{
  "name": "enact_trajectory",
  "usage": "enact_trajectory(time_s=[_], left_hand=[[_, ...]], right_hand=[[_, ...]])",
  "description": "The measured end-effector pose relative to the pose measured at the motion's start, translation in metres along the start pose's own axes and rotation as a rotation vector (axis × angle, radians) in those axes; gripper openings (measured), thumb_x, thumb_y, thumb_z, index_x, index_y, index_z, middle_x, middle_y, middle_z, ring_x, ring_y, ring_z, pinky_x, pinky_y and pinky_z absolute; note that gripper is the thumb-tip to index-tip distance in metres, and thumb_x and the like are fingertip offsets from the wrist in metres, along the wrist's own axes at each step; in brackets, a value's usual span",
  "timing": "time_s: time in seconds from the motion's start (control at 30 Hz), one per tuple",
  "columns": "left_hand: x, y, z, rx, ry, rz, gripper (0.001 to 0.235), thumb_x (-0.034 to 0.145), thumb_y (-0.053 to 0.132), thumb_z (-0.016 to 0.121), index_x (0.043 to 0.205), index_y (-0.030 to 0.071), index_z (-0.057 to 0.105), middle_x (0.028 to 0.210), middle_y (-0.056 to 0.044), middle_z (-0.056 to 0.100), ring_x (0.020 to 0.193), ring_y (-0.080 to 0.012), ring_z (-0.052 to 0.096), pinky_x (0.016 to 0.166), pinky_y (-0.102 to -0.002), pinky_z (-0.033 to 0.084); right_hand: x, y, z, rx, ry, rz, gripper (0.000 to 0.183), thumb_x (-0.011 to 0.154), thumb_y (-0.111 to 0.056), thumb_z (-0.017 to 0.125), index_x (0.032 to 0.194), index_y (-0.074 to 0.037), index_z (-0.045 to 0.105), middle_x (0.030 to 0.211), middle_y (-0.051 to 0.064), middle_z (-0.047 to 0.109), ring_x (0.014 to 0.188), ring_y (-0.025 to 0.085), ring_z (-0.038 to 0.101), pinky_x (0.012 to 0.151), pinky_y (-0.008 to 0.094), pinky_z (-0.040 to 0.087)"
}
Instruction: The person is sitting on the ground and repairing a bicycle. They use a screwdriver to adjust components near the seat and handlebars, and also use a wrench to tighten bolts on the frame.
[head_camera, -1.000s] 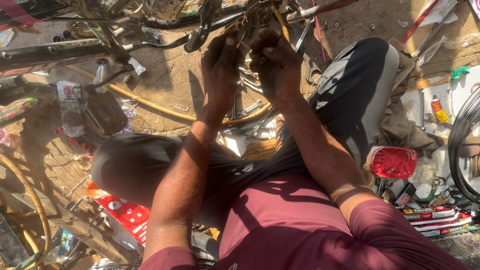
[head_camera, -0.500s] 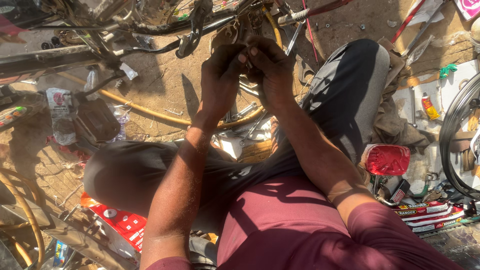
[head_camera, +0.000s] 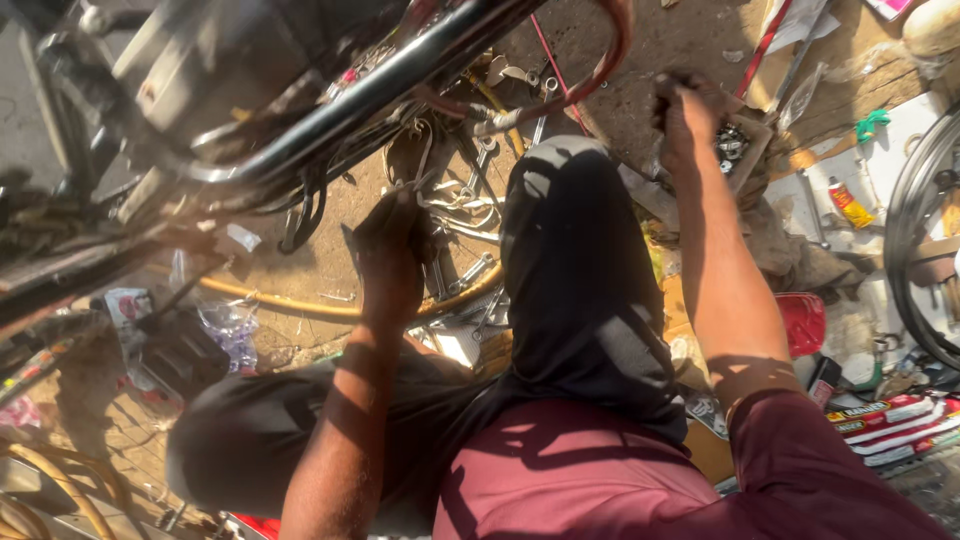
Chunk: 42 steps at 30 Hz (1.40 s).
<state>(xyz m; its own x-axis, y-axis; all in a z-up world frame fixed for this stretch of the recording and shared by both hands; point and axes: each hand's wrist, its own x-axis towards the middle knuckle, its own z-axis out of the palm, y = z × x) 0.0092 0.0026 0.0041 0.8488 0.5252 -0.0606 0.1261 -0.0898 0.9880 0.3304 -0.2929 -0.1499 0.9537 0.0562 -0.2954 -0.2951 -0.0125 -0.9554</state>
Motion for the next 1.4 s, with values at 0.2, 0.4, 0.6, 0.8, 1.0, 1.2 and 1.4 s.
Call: enact_trajectory(time_s=[0.2, 0.4, 0.6, 0.8, 1.0, 1.2, 1.4], left_hand=[[0.01, -0.019, 0.007, -0.191, 0.056, -0.286, 0.038, 0.113, 0.022, 0.042, 0.09, 0.003, 0.064, 0.069, 0.0, 0.058, 0.055, -0.0057, 0.05, 0.052, -0.022, 0.043], [0.014, -0.038, 0.006, -0.3, 0.142, -0.498, 0.028, 0.109, 0.02, 0.049, 0.098, 0.002, 0.067, 0.074, 0.0, 0.061, 0.058, -0.004, 0.05, 0.05, -0.019, 0.041], [0.019, -0.043, 0.016, -0.472, 0.214, -0.538, 0.011, 0.102, 0.01, 0.056, 0.105, 0.006, 0.066, 0.076, -0.001, 0.063, 0.058, -0.0048, 0.054, 0.046, -0.019, 0.041], [0.014, -0.046, 0.011, -0.374, 0.158, -0.378, 0.014, 0.107, 0.01, 0.059, 0.107, -0.002, 0.067, 0.078, -0.003, 0.063, 0.06, -0.0083, 0.054, 0.051, -0.023, 0.044], [0.001, -0.02, 0.013, -0.299, 0.171, -0.288, 0.034, 0.104, 0.012, 0.058, 0.133, -0.002, 0.068, 0.088, -0.002, 0.07, 0.064, -0.0057, 0.054, 0.058, -0.022, 0.046], [-0.018, -0.001, 0.012, -0.28, 0.243, -0.127, 0.035, 0.106, 0.015, 0.06, 0.137, -0.001, 0.065, 0.1, -0.002, 0.072, 0.077, -0.0032, 0.058, 0.066, -0.02, 0.051], [-0.04, 0.016, 0.009, -0.281, 0.231, 0.012, 0.035, 0.108, 0.011, 0.06, 0.141, -0.002, 0.064, 0.1, -0.003, 0.071, 0.079, -0.0045, 0.055, 0.067, -0.02, 0.045]], right_hand=[[0.101, 0.13, -0.001, -0.453, 0.001, -0.194, 0.015, 0.085, -0.006, 0.079, 0.1, -0.004, 0.077, 0.081, 0.003, 0.073, 0.069, 0.013, 0.068, 0.061, 0.03, 0.054], [0.118, 0.178, 0.007, -0.809, 0.043, -0.512, 0.018, 0.081, -0.005, 0.081, 0.098, -0.001, 0.08, 0.082, 0.013, 0.074, 0.071, 0.022, 0.071, 0.063, 0.037, 0.055], [0.116, 0.179, 0.017, -0.811, 0.075, -0.402, 0.029, 0.096, -0.021, 0.083, 0.083, 0.0, 0.068, 0.074, 0.01, 0.069, 0.064, 0.017, 0.064, 0.061, 0.038, 0.051], [0.06, 0.092, 0.025, 0.114, -0.103, 0.062, 0.008, 0.094, -0.012, 0.069, 0.093, -0.005, 0.066, 0.068, 0.004, 0.062, 0.054, 0.014, 0.056, 0.048, 0.028, 0.046], [-0.093, -0.087, 0.053, 0.353, -0.328, -0.108, 0.013, 0.104, -0.003, 0.07, 0.117, -0.002, 0.069, 0.09, 0.006, 0.066, 0.069, 0.009, 0.056, 0.059, 0.021, 0.043], [-0.224, -0.151, 0.11, -0.123, -0.489, -0.338, 0.016, 0.09, 0.008, 0.07, 0.1, -0.005, 0.069, 0.099, 0.009, 0.07, 0.075, 0.009, 0.061, 0.058, 0.02, 0.047], [-0.255, -0.108, 0.145, 0.147, -0.776, 0.111, 0.016, 0.096, 0.007, 0.074, 0.111, 0.001, 0.077, 0.088, 0.004, 0.067, 0.065, 0.006, 0.051, 0.057, 0.021, 0.04]])
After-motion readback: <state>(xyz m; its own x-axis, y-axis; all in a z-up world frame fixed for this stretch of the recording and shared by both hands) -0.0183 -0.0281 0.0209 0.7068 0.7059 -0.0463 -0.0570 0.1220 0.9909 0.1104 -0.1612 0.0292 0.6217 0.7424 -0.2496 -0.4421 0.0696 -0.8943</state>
